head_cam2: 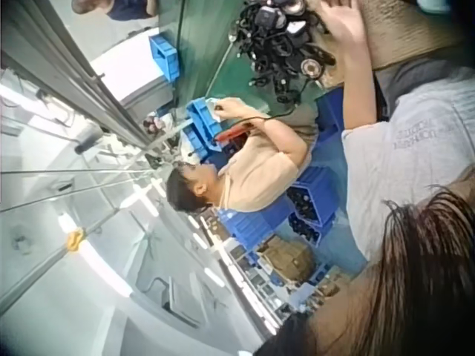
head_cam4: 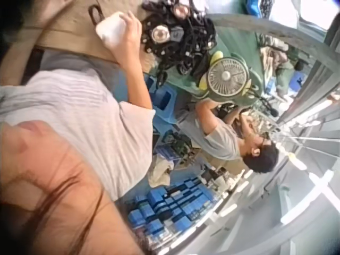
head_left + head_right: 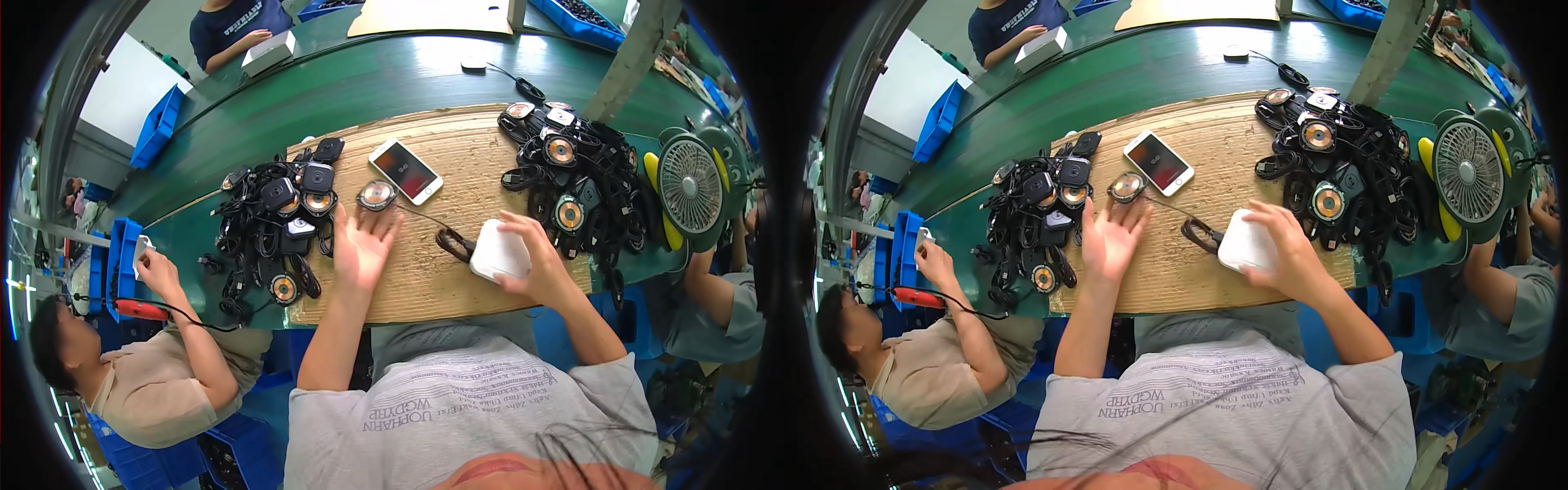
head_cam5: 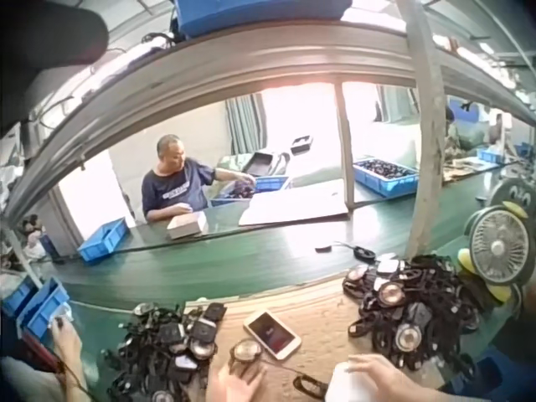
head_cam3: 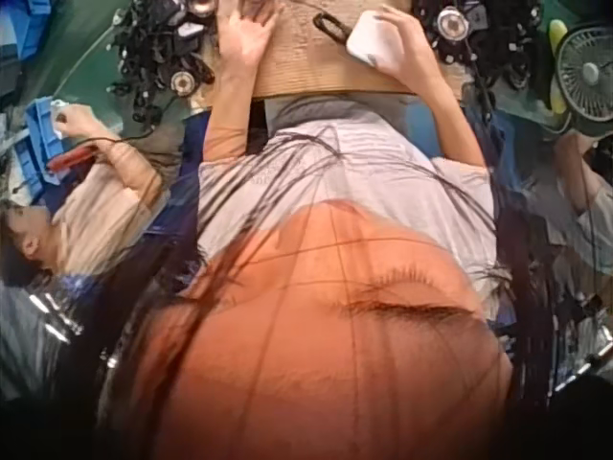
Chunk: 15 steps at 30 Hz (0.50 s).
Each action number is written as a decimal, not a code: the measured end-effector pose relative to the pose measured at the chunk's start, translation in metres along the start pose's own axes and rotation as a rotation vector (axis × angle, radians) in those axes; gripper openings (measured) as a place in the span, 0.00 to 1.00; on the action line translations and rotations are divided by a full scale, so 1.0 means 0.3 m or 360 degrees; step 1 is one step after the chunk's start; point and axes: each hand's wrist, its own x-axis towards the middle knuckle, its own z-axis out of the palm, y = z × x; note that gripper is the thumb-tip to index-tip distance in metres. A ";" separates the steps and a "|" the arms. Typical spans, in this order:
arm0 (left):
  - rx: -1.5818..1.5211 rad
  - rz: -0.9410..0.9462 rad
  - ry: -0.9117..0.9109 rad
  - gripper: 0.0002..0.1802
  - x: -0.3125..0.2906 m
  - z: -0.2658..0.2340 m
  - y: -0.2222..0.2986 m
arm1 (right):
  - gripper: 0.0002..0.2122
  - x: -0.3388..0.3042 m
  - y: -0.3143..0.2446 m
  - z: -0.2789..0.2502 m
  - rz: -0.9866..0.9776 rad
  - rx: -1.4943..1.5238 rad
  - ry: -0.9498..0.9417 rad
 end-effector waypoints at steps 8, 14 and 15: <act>0.0143 0.0169 -0.0062 0.29 0.039 0.064 0.041 | 0.35 0.463 0.033 0.254 -0.0033 -0.1021 -0.0380; 0.0183 0.0135 -0.0158 0.27 0.058 0.068 0.056 | 0.32 0.512 0.131 0.304 -0.0241 -0.1123 -0.0159; 0.0193 0.0097 -0.0182 0.28 0.082 0.066 0.056 | 0.31 0.517 0.134 0.274 -0.0231 -0.1020 -0.0180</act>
